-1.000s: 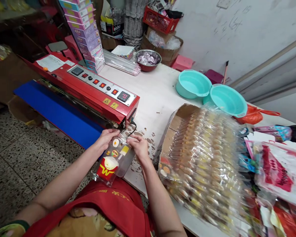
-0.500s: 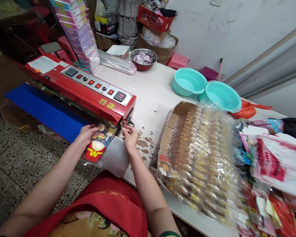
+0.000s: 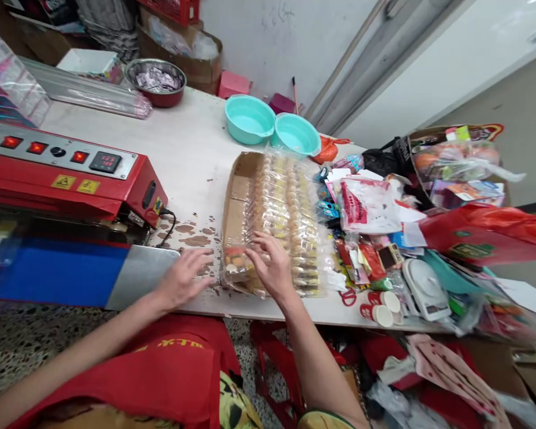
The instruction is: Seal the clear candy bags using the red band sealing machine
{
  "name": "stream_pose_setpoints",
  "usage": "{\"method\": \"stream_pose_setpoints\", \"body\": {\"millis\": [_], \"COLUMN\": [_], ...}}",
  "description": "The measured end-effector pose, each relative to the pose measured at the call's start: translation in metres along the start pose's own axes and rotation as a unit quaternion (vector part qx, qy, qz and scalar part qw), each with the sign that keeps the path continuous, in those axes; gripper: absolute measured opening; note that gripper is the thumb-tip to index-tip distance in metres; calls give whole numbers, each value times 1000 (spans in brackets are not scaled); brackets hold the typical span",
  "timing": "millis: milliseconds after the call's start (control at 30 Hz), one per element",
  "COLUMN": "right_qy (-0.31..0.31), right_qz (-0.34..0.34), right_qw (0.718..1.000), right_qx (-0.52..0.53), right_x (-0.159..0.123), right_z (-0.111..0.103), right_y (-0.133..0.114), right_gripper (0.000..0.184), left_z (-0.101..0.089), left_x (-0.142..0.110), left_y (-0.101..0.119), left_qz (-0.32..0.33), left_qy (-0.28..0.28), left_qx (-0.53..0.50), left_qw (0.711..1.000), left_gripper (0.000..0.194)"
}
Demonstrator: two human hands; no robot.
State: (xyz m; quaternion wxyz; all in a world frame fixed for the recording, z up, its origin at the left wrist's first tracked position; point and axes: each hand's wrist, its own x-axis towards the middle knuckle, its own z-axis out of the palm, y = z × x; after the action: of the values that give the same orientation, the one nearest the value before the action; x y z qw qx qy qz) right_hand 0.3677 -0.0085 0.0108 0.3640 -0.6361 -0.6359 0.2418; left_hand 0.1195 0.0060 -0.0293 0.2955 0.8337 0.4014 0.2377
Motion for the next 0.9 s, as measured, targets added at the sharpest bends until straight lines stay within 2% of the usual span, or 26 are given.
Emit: {"method": "stream_pose_setpoints", "body": {"millis": [67,100,167,200,267,367,500,567,600,633,700,733,767,833,900], "right_qy": [-88,-137,-206,-222,-225,-192,-133,-94,-67,-37,18,33,38,24,-12], "right_qz": [-65,-87,-101,-99,-94,-102,-76,-34,-14,3,34,53,75,118,137], "right_qw": [992,983,960,950,941,952,986,995,997,998,992,984,975,957,947], "right_qx": [-57,-91,-163,-196,-236,-216,-66,1,27,54,123,165,204,265,289], "right_x": [-11,-16,-24,-27,-26,-10,30,52,62,70,85,90,93,95,90], "right_z": [-16,-19,-17,-13,-4,0,-23,-39,-45,-50,-52,-49,-43,-22,5], "right_y": [12,17,25,28,34,38,16,-6,-17,-27,-41,-45,-47,-46,-43], "right_gripper": [42,51,59,57,47,30,23,29,32,35,37,38,39,45,59], "left_z": [31,42,56,59,59,45,-1,-31,-45,-57,-73,-77,-78,-74,-71], "left_x": [8,10,16,20,30,56,103,123,129,132,126,117,106,78,47], "left_y": [21,25,25,21,12,8,27,37,39,39,31,23,14,-5,-22], "left_qz": [12,5,-17,-26,-42,-66,-95,-103,-106,-113,-148,-175,-202,-244,-274], "left_qy": [-57,-71,-82,-87,-94,-71,-6,21,36,45,28,3,-27,-70,-71], "left_qx": [-14,-17,-31,-40,-53,-80,-188,-301,-368,-429,-503,-514,-513,-499,-481], "left_qw": [998,997,996,995,993,992,978,948,923,895,851,840,834,828,830], "left_gripper": [58,59,42,32,26,22,21,19,23,37,68,76,78,64,48]}}
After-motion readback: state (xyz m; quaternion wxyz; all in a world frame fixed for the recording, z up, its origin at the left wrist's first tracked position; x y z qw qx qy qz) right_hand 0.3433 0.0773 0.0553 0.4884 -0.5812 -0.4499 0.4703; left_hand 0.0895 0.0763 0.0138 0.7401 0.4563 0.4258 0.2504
